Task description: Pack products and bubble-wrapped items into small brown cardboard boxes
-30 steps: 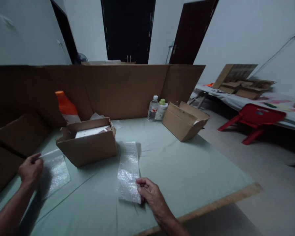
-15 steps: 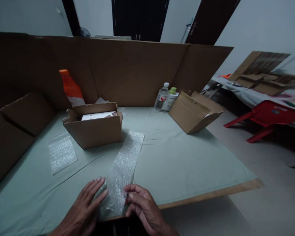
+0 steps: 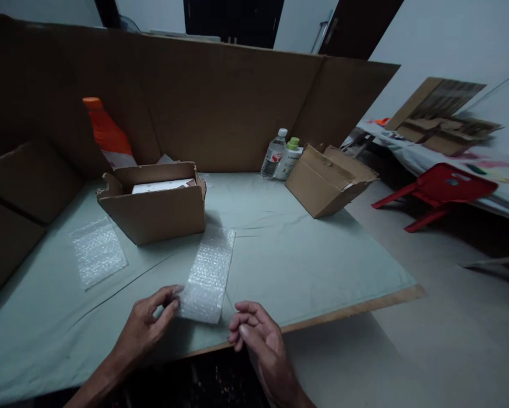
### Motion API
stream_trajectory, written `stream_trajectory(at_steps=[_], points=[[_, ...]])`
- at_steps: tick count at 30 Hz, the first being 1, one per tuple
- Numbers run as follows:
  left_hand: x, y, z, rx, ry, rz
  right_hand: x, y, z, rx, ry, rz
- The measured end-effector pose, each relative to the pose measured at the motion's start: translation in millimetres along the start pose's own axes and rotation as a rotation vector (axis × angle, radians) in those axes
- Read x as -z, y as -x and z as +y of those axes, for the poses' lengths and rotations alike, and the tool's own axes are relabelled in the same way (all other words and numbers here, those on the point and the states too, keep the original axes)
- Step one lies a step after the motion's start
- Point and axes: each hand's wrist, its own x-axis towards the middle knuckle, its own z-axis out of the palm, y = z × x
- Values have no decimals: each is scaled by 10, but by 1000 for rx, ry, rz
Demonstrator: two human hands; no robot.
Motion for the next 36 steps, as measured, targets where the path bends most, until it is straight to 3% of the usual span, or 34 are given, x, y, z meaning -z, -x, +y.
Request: stream_trajectory(at_steps=[3, 5, 9, 15, 18, 22, 24, 26, 28, 31, 36], points=[[16, -83, 14, 82, 77, 19, 36, -11, 39, 168, 332, 82], [37, -74, 10, 107, 165, -24, 21, -55, 67, 254, 490, 64], [85, 92, -55, 97, 282, -167, -154, -187, 83, 353, 653, -179], [164, 259, -117, 31, 144, -260, -416, -303, 17, 667, 731, -342], [147, 217, -100, 102, 100, -236, -372, -301, 64, 600, 758, -333], [18, 177, -103, 179, 88, -208, -244, -280, 236, 405, 773, -81], [-64, 167, -111, 182, 36, -195, -190, -254, 284, 454, 802, 50], [-140, 153, -126, 167, -49, -171, -153, -211, 281, 586, 855, 98], [-210, 137, -153, 136, -138, -151, -134, -157, 252, 720, 931, 17], [-285, 131, -205, 75, -256, -148, -139, -103, 240, 793, 1072, -186], [-197, 251, -214, -164, -275, -11, -180, -145, 305, 715, 1139, -210]])
